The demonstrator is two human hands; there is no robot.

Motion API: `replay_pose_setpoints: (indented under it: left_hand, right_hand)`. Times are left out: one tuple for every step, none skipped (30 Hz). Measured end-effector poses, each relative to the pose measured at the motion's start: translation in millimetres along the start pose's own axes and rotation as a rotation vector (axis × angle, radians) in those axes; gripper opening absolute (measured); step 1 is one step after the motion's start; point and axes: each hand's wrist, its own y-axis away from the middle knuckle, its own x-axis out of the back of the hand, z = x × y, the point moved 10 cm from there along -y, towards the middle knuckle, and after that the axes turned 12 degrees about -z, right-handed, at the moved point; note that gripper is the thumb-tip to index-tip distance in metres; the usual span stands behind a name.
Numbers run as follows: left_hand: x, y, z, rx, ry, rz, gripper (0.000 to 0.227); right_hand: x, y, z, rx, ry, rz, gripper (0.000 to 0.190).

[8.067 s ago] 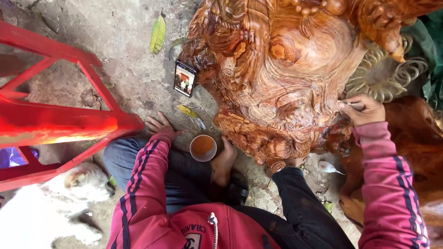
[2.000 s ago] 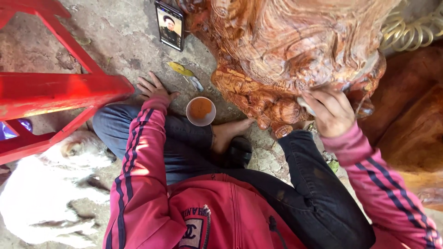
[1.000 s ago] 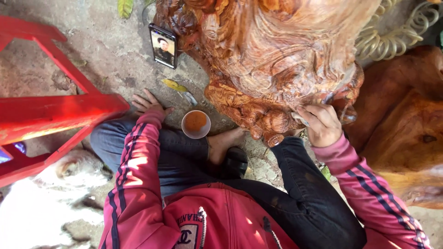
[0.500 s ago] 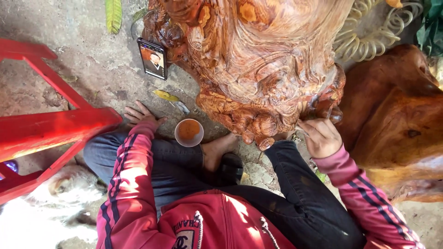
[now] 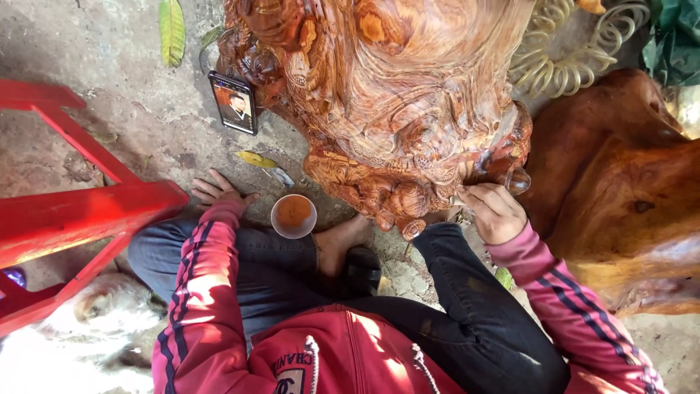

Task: Applying a liquid finish or adhesive to an intricate wood carving using a small bottle and wiping it with paper.

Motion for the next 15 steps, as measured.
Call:
replay_pose_setpoints:
  left_hand:
    - [-0.6,-2.0,0.4,0.001,0.004,-0.002,0.143]
    - [-1.0,-3.6,1.0,0.005,0.004,0.003,0.144]
    - [-2.1,-4.5,-0.2,0.009,-0.002,0.006,0.145]
    - [-7.5,-6.1,-4.3,0.010,-0.003,0.003,0.145]
    - [-7.0,-8.7,-3.8,-0.006,-0.021,0.032,0.144]
    - [-6.3,-10.7,-3.2,-0.022,-0.040,0.061,0.143]
    - [-1.4,-5.3,0.2,-0.023,-0.040,0.064,0.143]
    - [0.1,-0.8,1.3,-0.007,-0.023,0.030,0.142]
    - [1.1,3.8,2.2,0.007,-0.006,-0.006,0.141]
    - [1.9,1.2,0.6,0.007,-0.006,-0.003,0.141]
    - [0.3,-0.7,0.0,0.008,0.000,-0.003,0.141]
    - [-1.5,-2.6,-0.5,0.009,0.007,-0.004,0.141]
    - [-1.6,-3.1,0.6,0.006,0.008,-0.003,0.141]
    - [-2.1,-3.9,1.4,0.006,0.014,-0.007,0.140]
    - [-1.8,-4.5,-1.1,0.011,0.018,-0.010,0.140]
  right_hand:
    - [1.7,-4.4,-2.3,0.004,0.000,-0.003,0.016]
    - [6.7,-7.6,-0.5,-0.026,-0.025,0.027,0.019]
    - [11.1,-8.8,0.0,-0.060,-0.053,0.057,0.023]
    - [8.4,-19.9,-6.5,-0.061,-0.055,0.054,0.023]
    - [6.8,-31.7,-17.9,-0.007,-0.038,0.058,0.022]
    - [5.6,-43.2,-29.5,0.048,-0.022,0.061,0.021]
    - [1.9,-37.2,-22.0,0.048,-0.021,0.064,0.021]
    - [-2.9,-31.7,-13.1,0.031,-0.025,0.057,0.019]
    - [-7.7,-26.2,-4.5,0.014,-0.029,0.048,0.017]
    - [-7.3,-24.9,-0.1,0.015,-0.028,0.051,0.017]
    - [-6.4,-23.3,7.0,-0.028,0.055,0.041,0.015]
    - [-5.5,-21.6,14.3,-0.070,0.137,0.031,0.012]
    - [-10.4,-15.7,18.7,-0.070,0.141,0.032,0.012]
    - [-15.7,-10.0,23.7,-0.067,0.114,0.030,0.015]
    - [-22.6,-5.2,28.4,-0.063,0.083,0.029,0.020]
